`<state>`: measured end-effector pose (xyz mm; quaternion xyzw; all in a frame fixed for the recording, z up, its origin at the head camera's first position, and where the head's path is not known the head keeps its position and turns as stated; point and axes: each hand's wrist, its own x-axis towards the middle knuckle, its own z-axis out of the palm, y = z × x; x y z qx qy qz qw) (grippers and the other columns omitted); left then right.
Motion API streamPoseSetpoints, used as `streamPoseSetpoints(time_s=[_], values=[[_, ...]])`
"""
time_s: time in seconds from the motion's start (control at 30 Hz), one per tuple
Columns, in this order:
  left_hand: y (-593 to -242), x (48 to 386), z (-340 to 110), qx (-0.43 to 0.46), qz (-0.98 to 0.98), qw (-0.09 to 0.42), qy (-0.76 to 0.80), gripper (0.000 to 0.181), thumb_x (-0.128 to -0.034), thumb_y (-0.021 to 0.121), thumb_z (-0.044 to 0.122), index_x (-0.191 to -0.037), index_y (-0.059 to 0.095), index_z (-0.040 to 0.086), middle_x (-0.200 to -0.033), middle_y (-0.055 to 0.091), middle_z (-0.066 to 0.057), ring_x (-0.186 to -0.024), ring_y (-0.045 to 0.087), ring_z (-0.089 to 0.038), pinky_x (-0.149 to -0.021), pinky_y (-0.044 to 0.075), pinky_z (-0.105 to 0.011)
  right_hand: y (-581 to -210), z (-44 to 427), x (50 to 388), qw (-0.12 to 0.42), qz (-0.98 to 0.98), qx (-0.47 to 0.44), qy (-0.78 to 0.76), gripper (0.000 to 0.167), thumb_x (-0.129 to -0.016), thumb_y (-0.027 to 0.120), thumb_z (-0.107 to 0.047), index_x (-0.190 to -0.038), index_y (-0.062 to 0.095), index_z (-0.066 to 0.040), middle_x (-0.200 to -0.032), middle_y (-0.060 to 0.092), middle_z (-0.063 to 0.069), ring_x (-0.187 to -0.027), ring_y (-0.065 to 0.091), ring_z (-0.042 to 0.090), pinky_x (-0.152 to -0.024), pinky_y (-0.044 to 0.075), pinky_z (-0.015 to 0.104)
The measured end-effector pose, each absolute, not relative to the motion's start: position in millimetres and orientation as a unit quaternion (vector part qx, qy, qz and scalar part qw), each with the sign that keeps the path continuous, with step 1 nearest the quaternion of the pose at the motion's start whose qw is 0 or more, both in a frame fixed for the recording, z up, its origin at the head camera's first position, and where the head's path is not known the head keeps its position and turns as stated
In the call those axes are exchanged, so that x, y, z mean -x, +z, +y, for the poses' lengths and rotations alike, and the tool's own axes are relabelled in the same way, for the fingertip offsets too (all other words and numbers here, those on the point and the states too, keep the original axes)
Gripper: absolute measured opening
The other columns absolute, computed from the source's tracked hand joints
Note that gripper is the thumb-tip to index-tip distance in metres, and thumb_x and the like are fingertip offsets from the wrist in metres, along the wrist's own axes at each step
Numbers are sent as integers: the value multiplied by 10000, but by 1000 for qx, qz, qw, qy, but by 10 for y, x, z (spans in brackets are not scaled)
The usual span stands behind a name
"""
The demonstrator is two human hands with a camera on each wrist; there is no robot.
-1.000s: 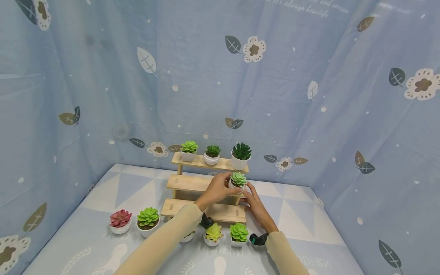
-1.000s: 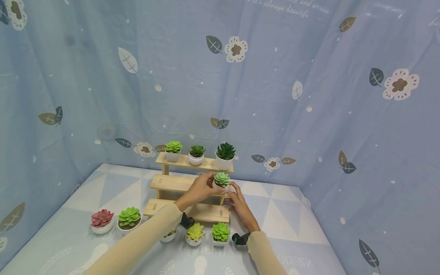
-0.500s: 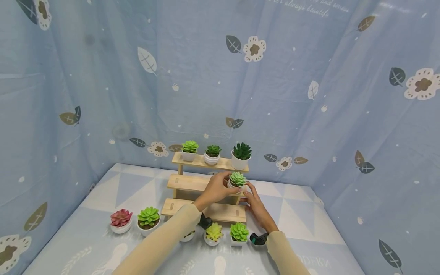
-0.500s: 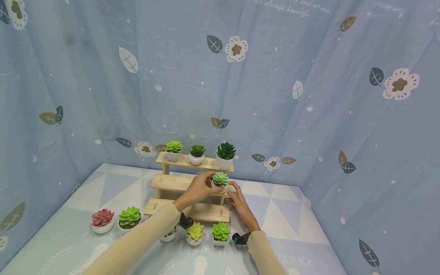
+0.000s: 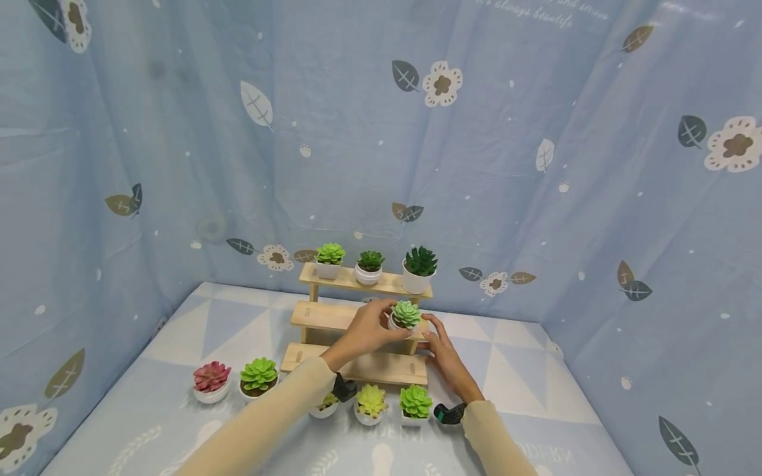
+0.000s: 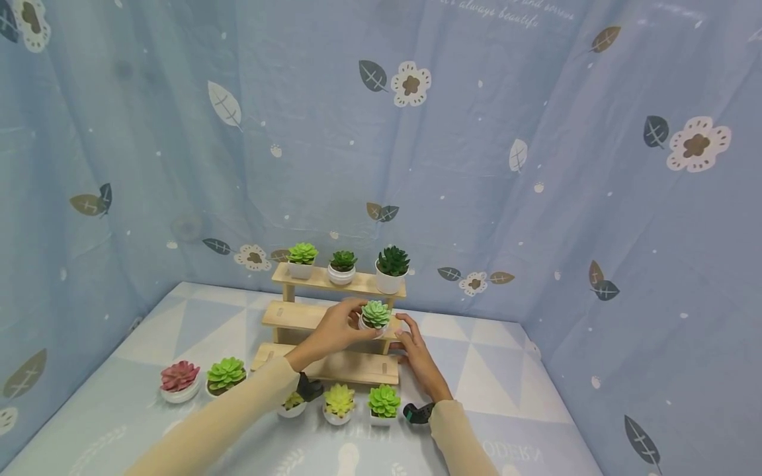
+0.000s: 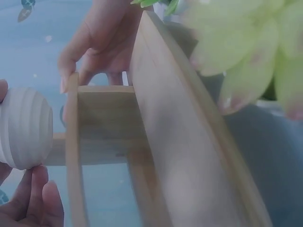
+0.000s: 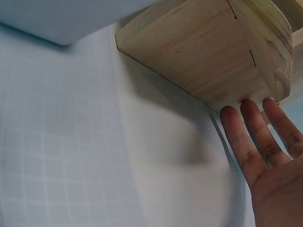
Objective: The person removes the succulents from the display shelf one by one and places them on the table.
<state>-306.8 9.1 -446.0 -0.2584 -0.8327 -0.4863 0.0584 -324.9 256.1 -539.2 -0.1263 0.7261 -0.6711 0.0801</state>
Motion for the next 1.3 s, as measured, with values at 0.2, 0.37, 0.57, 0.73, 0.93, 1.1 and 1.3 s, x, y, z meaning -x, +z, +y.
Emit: streamPoseSetpoints(time_s=[0.2, 0.37, 0.57, 0.73, 0.93, 1.1, 1.3], values=[[-4416, 2981, -7, 260, -836, 62, -480, 645, -847, 855, 432, -1374, 629, 135, -1103, 628, 8, -935, 608, -146, -761, 540, -351, -5394, 2552, 3252, 82, 722, 130, -675, 616, -1088, 456, -499, -1614, 222, -282, -1533, 417, 155, -1254, 572, 358, -919, 520, 454], [-4375, 2919, -94, 260, -834, 57, -484, 669, -844, 854, 444, -1387, 619, 132, -1138, 634, 5, -976, 615, -173, -778, 544, -364, -5384, 2548, 3250, 83, 717, 130, -680, 573, -1091, 454, -487, -1595, 244, -314, -1504, 450, 173, -1245, 577, 349, -919, 524, 460], [-4361, 2836, -194, 256, -834, 59, -485, 681, -844, 860, 421, -1408, 609, 133, -1246, 631, -32, -986, 607, -176, -795, 535, -375, -5386, 2547, 3247, 81, 718, 130, -679, 528, -1091, 453, -493, -1568, 274, -354, -1487, 454, 204, -1220, 593, 328, -910, 530, 464], [-4322, 2746, -266, 257, -834, 61, -485, 725, -838, 871, 391, -1438, 588, 97, -1359, 604, -76, -995, 601, -169, -782, 528, -365, -5395, 2544, 3240, 78, 720, 125, -678, 533, -1086, 460, -500, -1568, 279, -364, -1488, 446, 209, -1218, 594, 331, -907, 531, 465], [-4304, 2654, -357, 259, -836, 67, -479, 733, -837, 876, 367, -1440, 582, 73, -1254, 637, -36, -972, 600, -155, -748, 531, -326, -5399, 2530, 3240, 79, 720, 118, -680, 510, -1087, 463, -491, -1558, 300, -379, -1500, 432, 204, -1227, 587, 345, -917, 523, 468], [-4317, 2575, -458, 260, -833, 65, -484, 710, -835, 870, 413, -1415, 602, 102, -1173, 632, -2, -951, 586, -145, -726, 524, -329, -5413, 2536, 3244, 80, 717, 111, -683, 528, -1087, 468, -486, -1573, 298, -368, -1509, 429, 194, -1241, 577, 361, -934, 512, 484], [-4375, 2514, -577, 259, -830, 59, -491, 703, -838, 868, 417, -1413, 604, 111, -1129, 621, 12, -913, 593, -161, -713, 537, -314, -5417, 2547, 3253, 73, 724, 109, -677, 558, -1077, 480, -501, -1580, 290, -355, -1513, 428, 195, -1258, 562, 379, -940, 507, 482]])
